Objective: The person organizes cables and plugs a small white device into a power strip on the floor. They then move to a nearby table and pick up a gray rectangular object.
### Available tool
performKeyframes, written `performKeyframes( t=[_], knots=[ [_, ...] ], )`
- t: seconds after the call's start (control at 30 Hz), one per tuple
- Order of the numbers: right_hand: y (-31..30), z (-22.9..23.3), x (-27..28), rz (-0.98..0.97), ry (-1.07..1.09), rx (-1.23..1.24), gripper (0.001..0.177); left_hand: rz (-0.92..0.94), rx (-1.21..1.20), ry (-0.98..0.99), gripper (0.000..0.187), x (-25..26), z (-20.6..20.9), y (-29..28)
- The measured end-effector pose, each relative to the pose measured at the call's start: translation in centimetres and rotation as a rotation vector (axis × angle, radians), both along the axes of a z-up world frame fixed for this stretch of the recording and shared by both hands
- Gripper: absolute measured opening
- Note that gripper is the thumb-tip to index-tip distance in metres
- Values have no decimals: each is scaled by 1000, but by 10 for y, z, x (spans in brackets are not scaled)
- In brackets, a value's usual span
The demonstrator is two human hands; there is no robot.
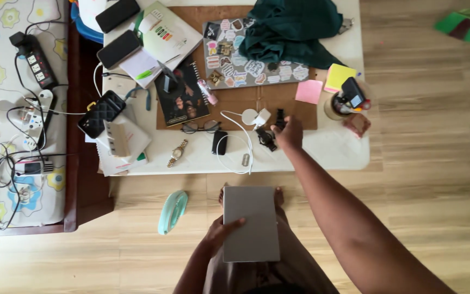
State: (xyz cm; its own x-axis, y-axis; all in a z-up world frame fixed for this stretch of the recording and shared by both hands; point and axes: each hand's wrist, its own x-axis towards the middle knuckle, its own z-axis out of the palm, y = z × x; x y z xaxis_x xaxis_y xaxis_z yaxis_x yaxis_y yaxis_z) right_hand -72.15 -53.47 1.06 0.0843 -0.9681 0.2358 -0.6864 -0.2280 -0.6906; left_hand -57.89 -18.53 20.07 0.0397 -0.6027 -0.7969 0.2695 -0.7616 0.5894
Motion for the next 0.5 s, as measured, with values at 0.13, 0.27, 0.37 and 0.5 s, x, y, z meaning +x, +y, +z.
performKeyframes(
  t=[0.13,0.27,0.37,0.5],
  knots=[
    [10,4,-22,-46,-23,205,56,-36,-41,45,73,10,0,-1],
    [25,12,-74,-33,-272,476,49,-109,20,35,76,15,-18,-7],
    [34,24,-120,-35,-620,681,42,-94,-15,94,75,12,-20,-14],
    [26,24,-175,-79,-1104,872,35,-55,-39,168,70,10,-37,-16]
  ],
)
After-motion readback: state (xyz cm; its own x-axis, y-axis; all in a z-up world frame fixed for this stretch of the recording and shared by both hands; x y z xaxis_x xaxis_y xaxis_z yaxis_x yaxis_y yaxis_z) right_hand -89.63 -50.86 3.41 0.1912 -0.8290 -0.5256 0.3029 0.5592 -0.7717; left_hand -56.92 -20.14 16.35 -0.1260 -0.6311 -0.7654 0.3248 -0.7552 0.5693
